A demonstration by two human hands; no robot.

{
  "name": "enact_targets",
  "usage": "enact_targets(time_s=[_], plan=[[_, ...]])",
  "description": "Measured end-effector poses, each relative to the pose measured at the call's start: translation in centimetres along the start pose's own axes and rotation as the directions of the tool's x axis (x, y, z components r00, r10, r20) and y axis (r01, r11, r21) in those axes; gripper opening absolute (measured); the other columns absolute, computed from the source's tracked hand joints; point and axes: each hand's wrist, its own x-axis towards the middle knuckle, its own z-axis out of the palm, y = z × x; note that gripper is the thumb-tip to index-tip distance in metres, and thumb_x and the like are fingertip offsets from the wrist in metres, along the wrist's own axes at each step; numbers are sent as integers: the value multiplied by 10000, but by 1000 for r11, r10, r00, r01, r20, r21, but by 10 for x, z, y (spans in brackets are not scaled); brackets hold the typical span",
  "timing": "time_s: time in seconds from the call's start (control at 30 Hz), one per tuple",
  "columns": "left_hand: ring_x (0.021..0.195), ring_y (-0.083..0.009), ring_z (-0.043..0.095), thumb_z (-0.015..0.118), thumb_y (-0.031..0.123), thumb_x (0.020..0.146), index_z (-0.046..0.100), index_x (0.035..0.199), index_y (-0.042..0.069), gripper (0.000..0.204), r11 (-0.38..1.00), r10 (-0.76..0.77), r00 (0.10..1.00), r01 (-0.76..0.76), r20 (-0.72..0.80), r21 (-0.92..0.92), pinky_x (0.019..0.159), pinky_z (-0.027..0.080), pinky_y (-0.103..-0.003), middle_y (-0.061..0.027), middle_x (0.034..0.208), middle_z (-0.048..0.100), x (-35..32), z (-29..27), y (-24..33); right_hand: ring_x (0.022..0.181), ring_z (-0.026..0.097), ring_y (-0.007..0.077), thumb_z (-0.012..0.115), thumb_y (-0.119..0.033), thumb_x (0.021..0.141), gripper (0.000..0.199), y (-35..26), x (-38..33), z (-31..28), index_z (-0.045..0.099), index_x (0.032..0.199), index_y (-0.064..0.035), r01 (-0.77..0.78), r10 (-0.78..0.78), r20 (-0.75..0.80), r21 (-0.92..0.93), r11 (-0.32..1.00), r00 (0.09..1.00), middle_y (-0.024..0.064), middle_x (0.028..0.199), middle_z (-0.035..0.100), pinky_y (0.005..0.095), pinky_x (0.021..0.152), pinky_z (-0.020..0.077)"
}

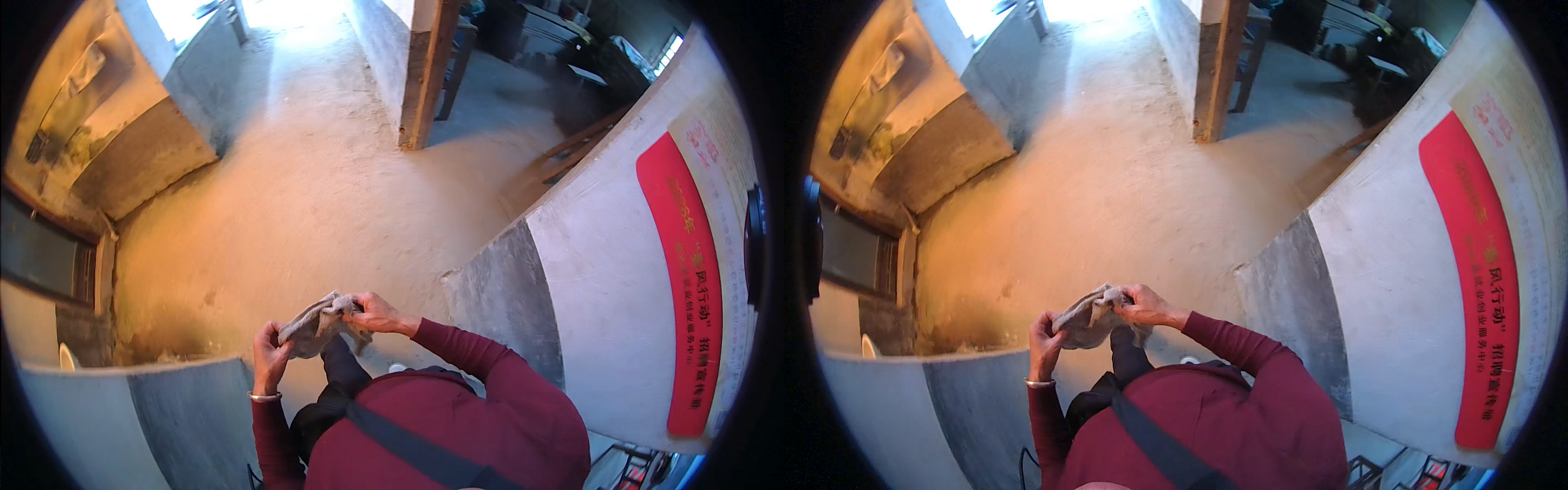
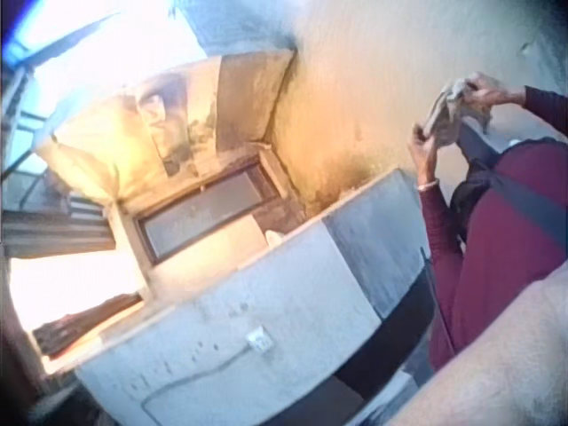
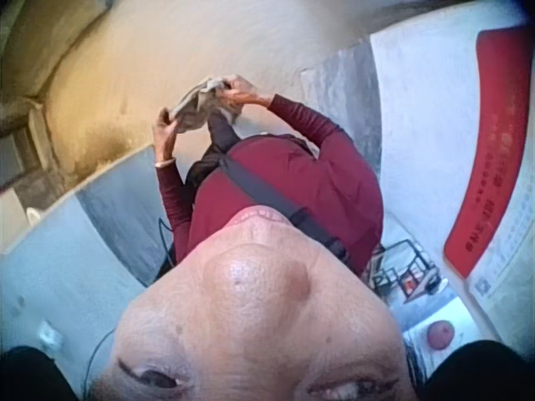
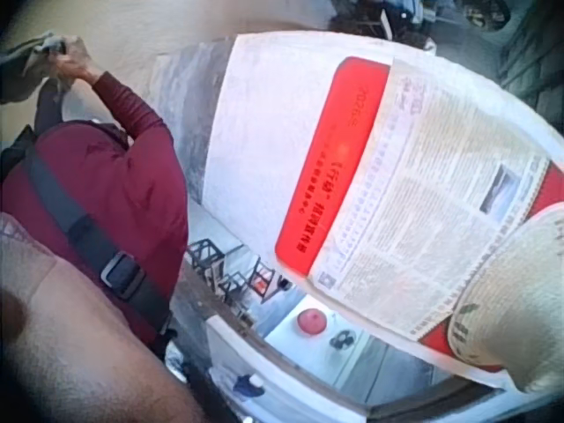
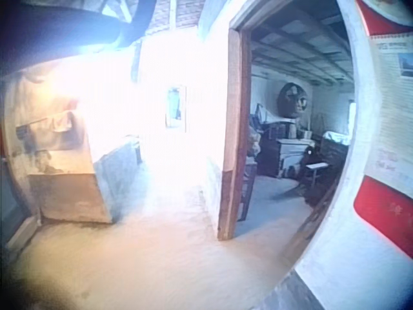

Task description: The person wipes a wooden table with a cloth, then walks to an outdoor area to wash the cloth in a bucket of water. After wringing it out, they return indoors to wipe a wooden chest and a red plastic stool. The person also briefly handles a red tote bag hanging on a door.

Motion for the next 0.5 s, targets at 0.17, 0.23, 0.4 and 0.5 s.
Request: enact_targets(time_s=[0.17,0.23,0.4,0.5], plan=[[689,-46,517,591,-79,711,515,797,44,168,998,46,984,-50,170,24,633,435,-193,27,754,553,137,-38,27,633,551,147,641,-226,784,278,11,85,-28,612,963,-16,-149,126,-154,-155,977,980,123,693,603,325,599,444],[677,-50,524,607,-68,729,517,787,41,153,996,73,974,-83,214,41,629,440,-193,19,743,556,190,-55,49,616,573,219,611,-204,792,240,10,127,-36,603,935,-12,-221,176,-191,-246,944,966,144,697,615,337,603,446],[649,-43,511,665,-14,758,541,795,39,140,992,2,914,-53,407,113,585,426,-190,24,723,554,296,-69,94,807,594,300,561,-160,807,167,-6,210,-65,616,914,-43,-365,144,-407,-542,757,902,148,845,637,366,670,463],[623,-40,473,677,6,767,549,820,44,143,983,66,879,-138,473,120,551,395,-189,45,701,523,352,-58,108,985,536,384,569,-120,781,233,3,252,-95,618,1001,-61,-497,34,-566,-691,524,823,156,972,588,380,774,477]])
